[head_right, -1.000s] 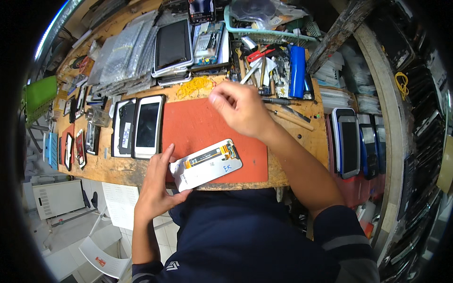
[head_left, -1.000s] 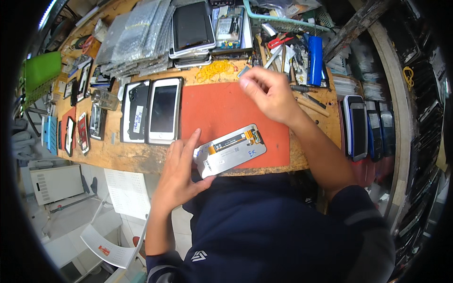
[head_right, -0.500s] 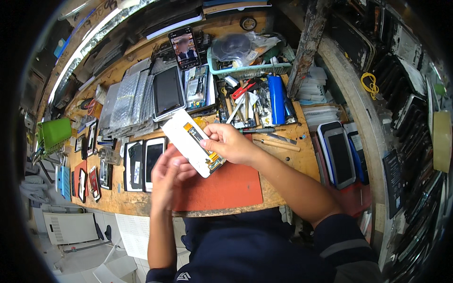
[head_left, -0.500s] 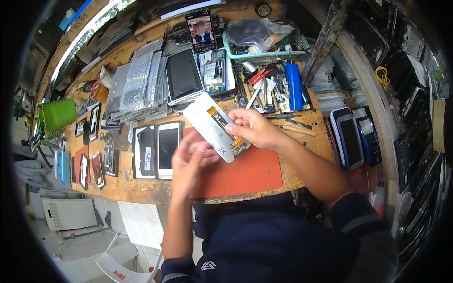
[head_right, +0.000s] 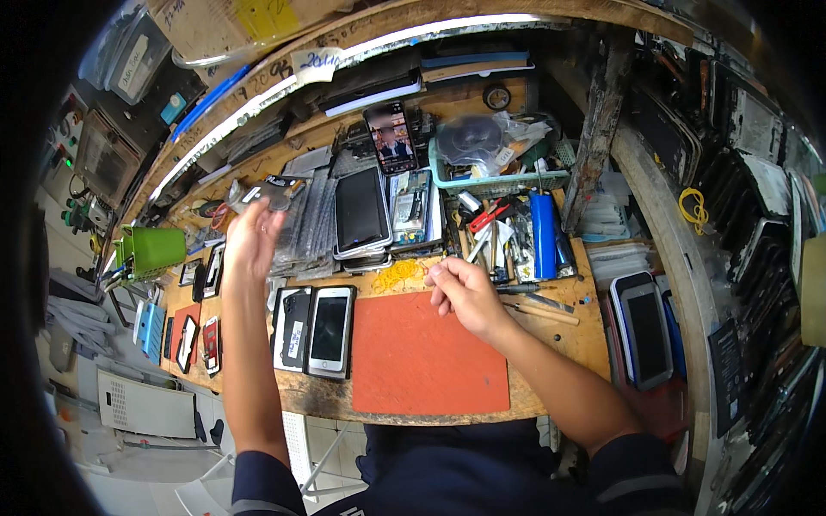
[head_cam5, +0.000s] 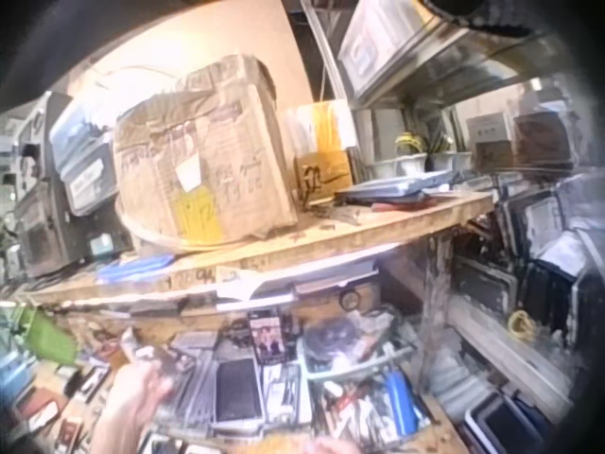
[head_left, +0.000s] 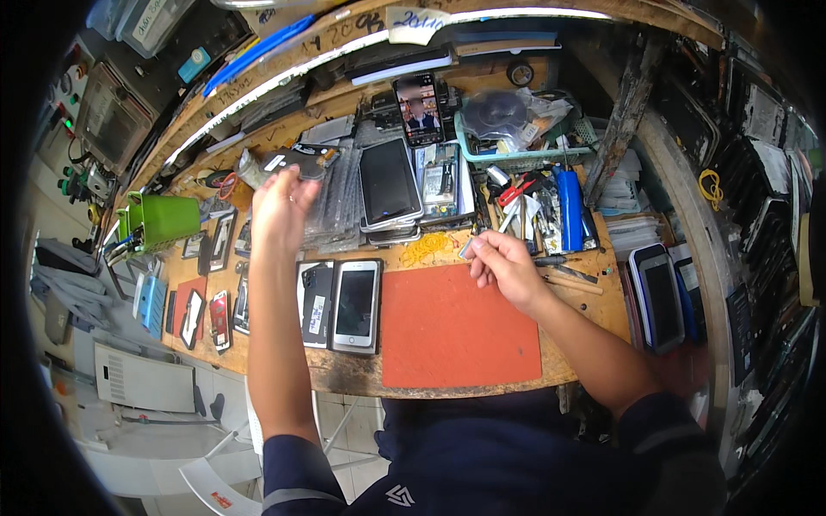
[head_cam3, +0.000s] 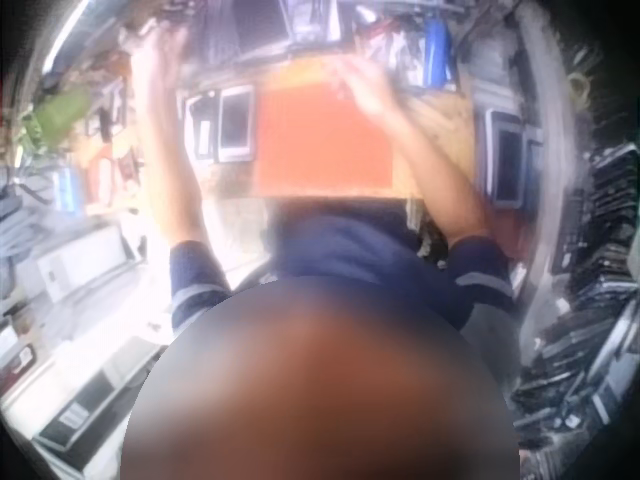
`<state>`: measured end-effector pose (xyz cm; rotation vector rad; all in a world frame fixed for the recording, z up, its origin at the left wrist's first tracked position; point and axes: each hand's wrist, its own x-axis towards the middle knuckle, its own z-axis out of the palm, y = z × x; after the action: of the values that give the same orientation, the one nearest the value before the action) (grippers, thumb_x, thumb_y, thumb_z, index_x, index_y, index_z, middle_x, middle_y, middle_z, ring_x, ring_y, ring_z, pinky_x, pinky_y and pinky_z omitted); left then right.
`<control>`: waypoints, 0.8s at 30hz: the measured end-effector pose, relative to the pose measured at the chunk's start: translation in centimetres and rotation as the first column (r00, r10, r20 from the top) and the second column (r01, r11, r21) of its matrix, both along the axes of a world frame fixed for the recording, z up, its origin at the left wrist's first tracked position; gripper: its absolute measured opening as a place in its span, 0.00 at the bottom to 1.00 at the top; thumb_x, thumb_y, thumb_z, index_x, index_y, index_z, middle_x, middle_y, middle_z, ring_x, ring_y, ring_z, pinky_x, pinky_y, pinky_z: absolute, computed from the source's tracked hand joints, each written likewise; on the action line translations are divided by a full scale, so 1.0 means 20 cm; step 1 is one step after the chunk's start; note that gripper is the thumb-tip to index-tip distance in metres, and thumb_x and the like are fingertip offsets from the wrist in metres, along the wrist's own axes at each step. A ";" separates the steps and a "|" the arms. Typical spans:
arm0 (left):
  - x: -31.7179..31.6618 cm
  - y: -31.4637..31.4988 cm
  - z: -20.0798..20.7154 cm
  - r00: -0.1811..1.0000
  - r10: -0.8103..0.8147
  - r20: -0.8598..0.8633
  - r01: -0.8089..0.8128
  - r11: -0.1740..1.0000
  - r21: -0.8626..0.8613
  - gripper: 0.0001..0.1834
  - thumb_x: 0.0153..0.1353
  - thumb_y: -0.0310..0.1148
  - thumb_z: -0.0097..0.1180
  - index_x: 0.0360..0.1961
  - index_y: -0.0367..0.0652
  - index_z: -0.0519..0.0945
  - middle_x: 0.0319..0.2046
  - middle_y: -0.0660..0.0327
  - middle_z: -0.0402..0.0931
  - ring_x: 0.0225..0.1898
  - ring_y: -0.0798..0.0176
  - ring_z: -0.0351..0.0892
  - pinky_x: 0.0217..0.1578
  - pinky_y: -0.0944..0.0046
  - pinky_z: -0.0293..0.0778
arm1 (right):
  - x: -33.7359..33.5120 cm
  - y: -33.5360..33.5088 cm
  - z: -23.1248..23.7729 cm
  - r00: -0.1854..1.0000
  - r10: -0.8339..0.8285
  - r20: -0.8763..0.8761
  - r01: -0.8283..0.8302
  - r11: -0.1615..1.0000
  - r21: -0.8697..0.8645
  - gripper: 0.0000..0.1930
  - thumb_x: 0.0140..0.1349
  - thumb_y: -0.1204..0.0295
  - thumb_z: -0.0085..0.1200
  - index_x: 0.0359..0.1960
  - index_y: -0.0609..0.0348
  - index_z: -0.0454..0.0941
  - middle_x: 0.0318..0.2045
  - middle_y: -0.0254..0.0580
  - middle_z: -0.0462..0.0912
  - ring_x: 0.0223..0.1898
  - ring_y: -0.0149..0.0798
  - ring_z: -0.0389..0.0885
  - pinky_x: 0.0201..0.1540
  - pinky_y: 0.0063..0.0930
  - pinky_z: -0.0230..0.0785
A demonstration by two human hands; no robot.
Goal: The person picks up and inspects several disassembled mobile phone components and screens on a cluttered workbench. They rotate the parts to view different sides, compare two similar screens, and wrap one component in bubble wrap before placing it back on the table.
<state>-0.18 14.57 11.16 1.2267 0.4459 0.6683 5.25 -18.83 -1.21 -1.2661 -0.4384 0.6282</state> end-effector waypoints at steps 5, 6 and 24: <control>0.50 0.49 -0.02 0.990 0.033 -0.139 -0.040 0.998 -0.046 0.11 0.71 0.19 0.44 0.50 0.24 0.73 0.44 0.45 0.79 0.41 0.49 0.84 0.40 0.56 0.91 | 0.01 0.01 -0.01 0.997 -0.011 0.070 0.010 1.000 0.009 0.14 0.77 0.65 0.47 0.38 0.64 0.77 0.25 0.34 0.78 0.24 0.24 0.75 0.26 0.20 0.71; 0.58 0.56 -0.04 0.983 0.038 -0.179 -0.047 0.998 -0.046 0.11 0.70 0.17 0.42 0.50 0.24 0.73 0.43 0.44 0.80 0.38 0.48 0.85 0.38 0.56 0.91 | 0.01 0.00 -0.02 0.996 -0.019 0.086 0.019 1.000 0.004 0.14 0.77 0.65 0.48 0.38 0.64 0.78 0.25 0.35 0.78 0.24 0.24 0.75 0.26 0.20 0.71; 1.10 0.68 -0.15 0.938 0.142 -0.317 -0.167 0.985 -0.053 0.18 0.73 0.20 0.37 0.59 0.37 0.73 0.53 0.50 0.78 0.51 0.49 0.81 0.42 0.48 0.90 | 0.01 0.00 -0.01 0.977 -0.052 0.206 0.062 0.997 -0.044 0.14 0.76 0.65 0.50 0.34 0.61 0.76 0.22 0.32 0.78 0.22 0.23 0.75 0.25 0.23 0.69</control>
<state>21.77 28.09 8.11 1.2345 0.8328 0.5837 5.42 -18.91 -1.40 -1.3925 -0.5572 0.4645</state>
